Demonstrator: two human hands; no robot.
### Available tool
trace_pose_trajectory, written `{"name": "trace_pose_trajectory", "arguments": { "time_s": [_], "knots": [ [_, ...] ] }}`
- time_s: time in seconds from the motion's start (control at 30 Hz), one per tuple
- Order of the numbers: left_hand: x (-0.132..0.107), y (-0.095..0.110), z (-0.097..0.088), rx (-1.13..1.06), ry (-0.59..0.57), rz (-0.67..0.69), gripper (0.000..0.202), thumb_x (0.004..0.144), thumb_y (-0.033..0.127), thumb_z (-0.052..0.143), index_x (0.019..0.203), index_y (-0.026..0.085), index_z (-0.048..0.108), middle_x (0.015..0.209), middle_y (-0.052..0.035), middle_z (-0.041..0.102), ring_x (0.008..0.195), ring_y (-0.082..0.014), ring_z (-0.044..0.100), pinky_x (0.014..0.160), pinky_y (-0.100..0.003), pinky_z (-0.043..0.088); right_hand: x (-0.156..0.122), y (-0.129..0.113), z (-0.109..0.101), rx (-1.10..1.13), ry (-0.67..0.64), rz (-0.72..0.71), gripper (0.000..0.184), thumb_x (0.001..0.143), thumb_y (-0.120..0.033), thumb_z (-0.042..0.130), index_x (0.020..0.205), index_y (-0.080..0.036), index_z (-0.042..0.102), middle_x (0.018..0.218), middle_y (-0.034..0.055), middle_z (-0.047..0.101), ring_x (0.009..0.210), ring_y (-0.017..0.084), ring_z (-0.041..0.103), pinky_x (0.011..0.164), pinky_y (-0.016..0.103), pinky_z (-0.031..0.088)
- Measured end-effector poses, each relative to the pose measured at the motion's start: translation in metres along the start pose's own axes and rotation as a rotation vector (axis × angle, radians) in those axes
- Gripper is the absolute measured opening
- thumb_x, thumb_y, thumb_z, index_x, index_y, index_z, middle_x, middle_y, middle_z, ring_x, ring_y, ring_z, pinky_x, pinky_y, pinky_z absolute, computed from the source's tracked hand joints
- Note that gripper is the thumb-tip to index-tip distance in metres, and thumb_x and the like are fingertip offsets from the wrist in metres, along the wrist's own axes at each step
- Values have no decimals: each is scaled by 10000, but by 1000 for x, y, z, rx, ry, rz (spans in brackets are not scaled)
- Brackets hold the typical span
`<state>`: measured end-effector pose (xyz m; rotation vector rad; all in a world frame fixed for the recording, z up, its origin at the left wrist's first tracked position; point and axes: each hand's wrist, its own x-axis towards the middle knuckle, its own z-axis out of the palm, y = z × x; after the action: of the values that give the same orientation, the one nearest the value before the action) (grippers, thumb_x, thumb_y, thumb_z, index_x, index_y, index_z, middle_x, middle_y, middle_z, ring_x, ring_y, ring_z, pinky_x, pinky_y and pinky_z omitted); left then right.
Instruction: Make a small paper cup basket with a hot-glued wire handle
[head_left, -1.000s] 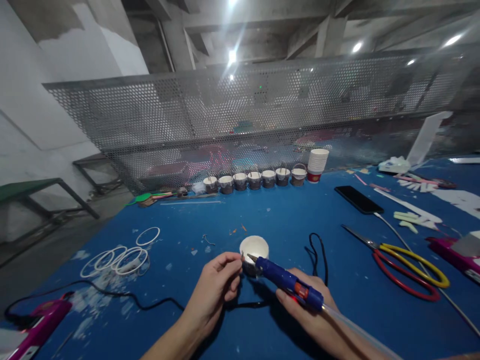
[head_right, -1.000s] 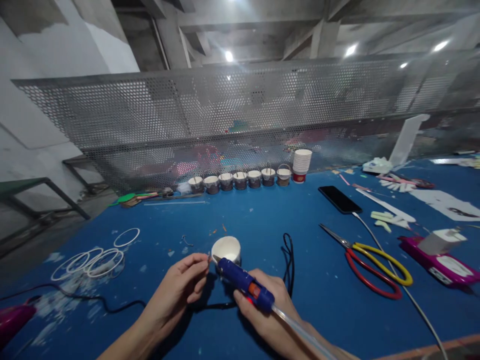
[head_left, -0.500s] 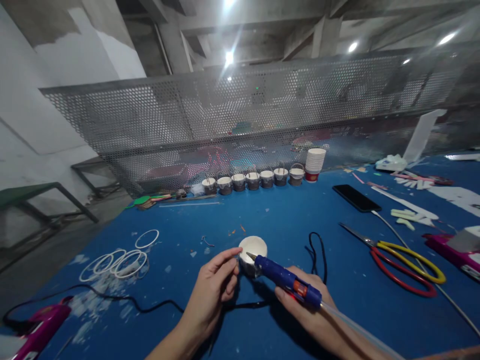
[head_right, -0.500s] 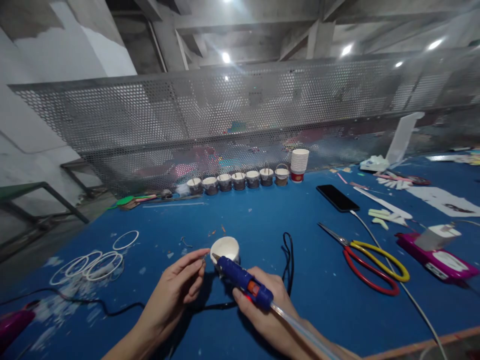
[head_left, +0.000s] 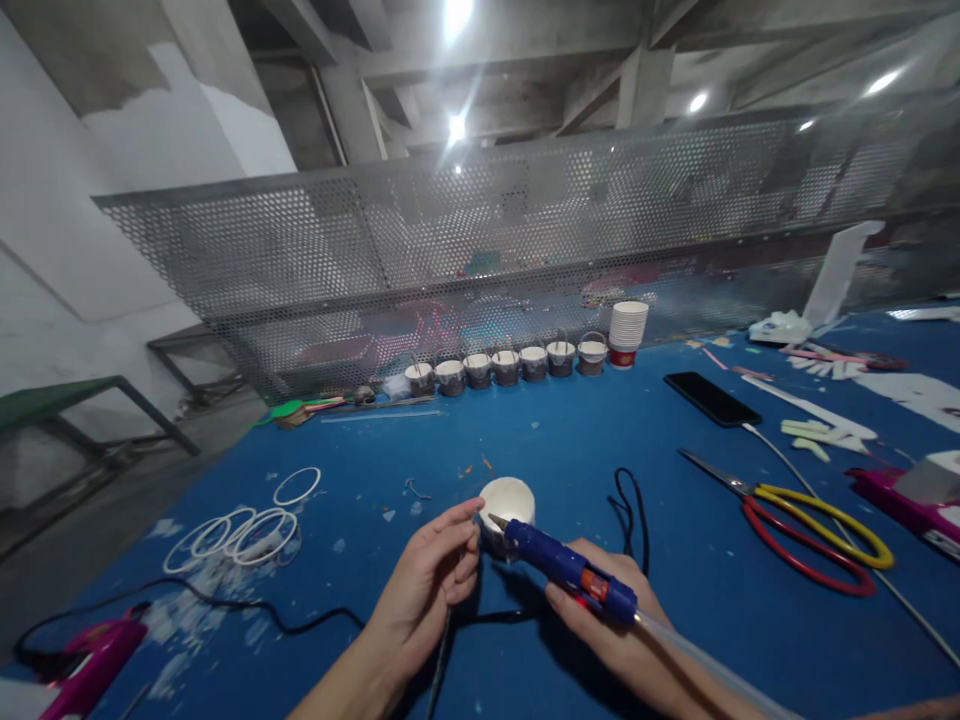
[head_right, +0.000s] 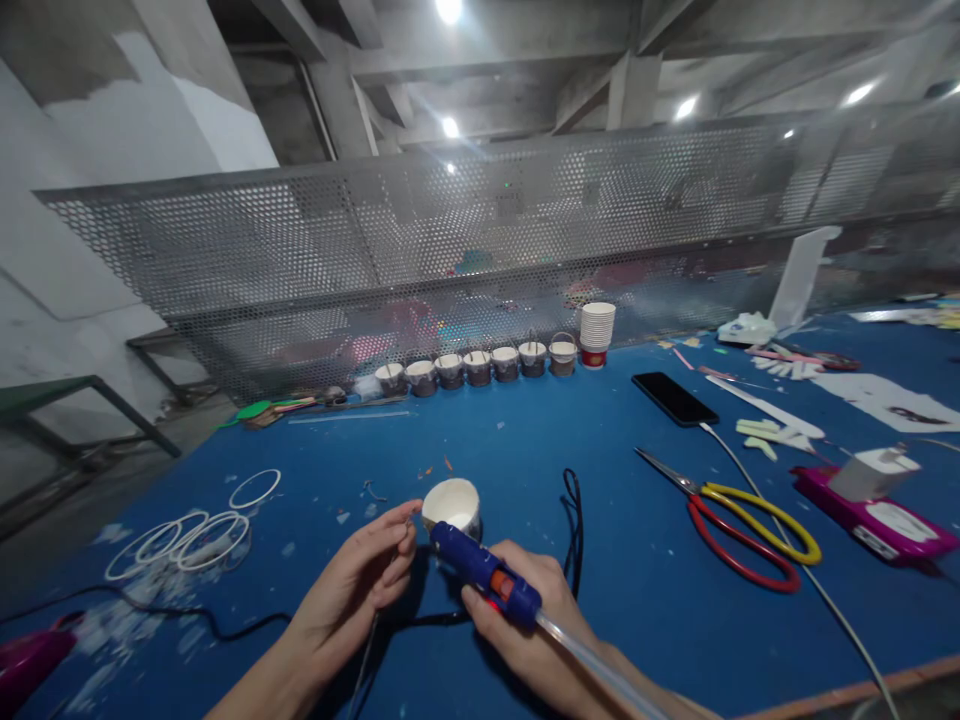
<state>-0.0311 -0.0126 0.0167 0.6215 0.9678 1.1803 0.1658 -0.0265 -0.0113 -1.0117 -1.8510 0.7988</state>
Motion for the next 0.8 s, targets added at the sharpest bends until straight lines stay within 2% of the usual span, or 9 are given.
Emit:
{"name": "trace_pose_trajectory", "arguments": {
  "time_s": [0.2,0.43,0.63,0.8],
  "knots": [
    [0,0,-1,-26,-19,-10,250,659,171,708,881,89,627,594,32,495,400,-6,329,336,-130,226,2,-1,0,-13,18,-29,160,823,-313,497,718,-201,541,570,-34,536,495,105,488,510,220,409],
    [2,-1,0,23,-54,-1,220,655,194,711,841,99,644,585,31,489,408,-10,319,342,-134,201,3,-6,1,37,16,7,168,817,-316,499,710,-194,545,554,-39,517,489,98,474,494,207,392],
    [1,-3,1,104,29,50,229,618,226,742,785,93,659,538,40,476,410,-14,329,352,-137,197,2,-5,1,29,-6,7,184,825,-321,494,719,-184,556,548,-40,507,479,91,460,481,198,385],
    [0,-5,3,170,67,89,246,608,268,750,762,101,655,477,62,426,403,-22,302,367,-152,190,0,-6,2,-4,34,-12,191,833,-327,491,711,-193,550,572,-34,536,512,100,498,536,208,417]
  ]
}}
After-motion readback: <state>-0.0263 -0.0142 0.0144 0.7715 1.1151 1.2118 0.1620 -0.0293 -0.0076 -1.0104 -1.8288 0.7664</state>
